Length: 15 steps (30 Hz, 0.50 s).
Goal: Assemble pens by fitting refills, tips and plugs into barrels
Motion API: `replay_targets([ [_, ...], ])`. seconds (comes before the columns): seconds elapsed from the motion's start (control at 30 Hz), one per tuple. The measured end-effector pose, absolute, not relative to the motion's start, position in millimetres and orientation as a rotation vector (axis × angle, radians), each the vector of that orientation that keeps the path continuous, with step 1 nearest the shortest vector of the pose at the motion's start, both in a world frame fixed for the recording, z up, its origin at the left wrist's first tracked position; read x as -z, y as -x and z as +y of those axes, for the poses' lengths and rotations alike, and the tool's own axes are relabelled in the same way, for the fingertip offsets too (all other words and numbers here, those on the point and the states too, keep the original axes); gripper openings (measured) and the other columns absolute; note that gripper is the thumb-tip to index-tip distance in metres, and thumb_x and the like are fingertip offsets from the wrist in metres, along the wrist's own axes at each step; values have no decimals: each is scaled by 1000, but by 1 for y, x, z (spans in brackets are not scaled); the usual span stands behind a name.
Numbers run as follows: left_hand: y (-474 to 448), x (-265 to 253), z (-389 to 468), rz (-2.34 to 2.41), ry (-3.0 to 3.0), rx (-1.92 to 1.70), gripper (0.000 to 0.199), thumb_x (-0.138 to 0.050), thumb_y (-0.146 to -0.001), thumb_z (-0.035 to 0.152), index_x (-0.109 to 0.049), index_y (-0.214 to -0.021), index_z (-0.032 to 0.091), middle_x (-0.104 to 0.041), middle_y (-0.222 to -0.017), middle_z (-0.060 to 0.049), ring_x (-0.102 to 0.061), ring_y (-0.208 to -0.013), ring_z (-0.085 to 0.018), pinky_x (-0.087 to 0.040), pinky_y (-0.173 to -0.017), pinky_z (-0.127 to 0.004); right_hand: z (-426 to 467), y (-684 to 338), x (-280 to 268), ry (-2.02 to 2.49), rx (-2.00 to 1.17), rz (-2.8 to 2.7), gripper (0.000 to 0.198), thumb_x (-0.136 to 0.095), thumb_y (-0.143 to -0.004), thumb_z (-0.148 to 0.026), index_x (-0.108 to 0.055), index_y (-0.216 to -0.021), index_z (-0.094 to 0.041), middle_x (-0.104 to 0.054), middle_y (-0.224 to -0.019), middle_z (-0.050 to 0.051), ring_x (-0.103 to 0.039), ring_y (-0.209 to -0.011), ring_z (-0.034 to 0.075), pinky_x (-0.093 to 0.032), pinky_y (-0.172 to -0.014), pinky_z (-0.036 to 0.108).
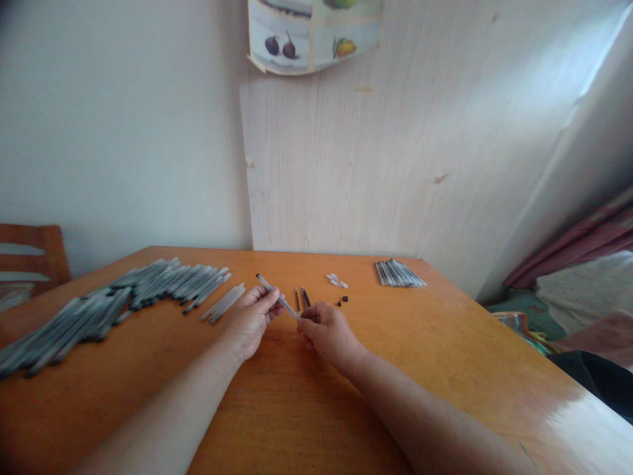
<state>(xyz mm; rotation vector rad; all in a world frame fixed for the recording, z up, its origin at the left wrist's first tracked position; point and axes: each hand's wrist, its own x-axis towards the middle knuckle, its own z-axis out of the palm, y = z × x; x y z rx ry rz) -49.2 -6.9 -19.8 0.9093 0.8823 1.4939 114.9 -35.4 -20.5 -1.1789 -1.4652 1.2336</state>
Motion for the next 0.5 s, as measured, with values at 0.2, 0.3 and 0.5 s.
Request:
replay_targets([
  [0.2,46,18,-11,886,-916,-1477,31,-77,-68,34,-58,-84,16,-67,-84,-4,-63,-77,-14,-50,-71,-29,-33,-115,22,1147,-1234,-1468,16,-64,-78,-31,-56,-81,-18,-55,-62,-3,-49,-51,9,-39,-50,22],
  [0.3,45,17,-13,889,-924,-1463,30,-76,-69,35,-58,-85,17,-69,-85,-6,-65,-79,-16,-51,-72,-30,-33,-117,22,1143,-1191,-1538,18,-62,-80,-35,-58,-80,-18,-55,-62,-3,-48,-53,9,-39,-52,23],
  [0.5,43,17,-14,896,-927,-1455,27,-73,-73,35,-58,-85,17,-70,-87,-8,-66,-80,-16,-51,-73,-30,-35,-116,20,1185,-1096,-1567,18,-60,-81,-35,-58,-76,-18,-55,-59,-3,-48,-52,9,-38,-52,23],
])
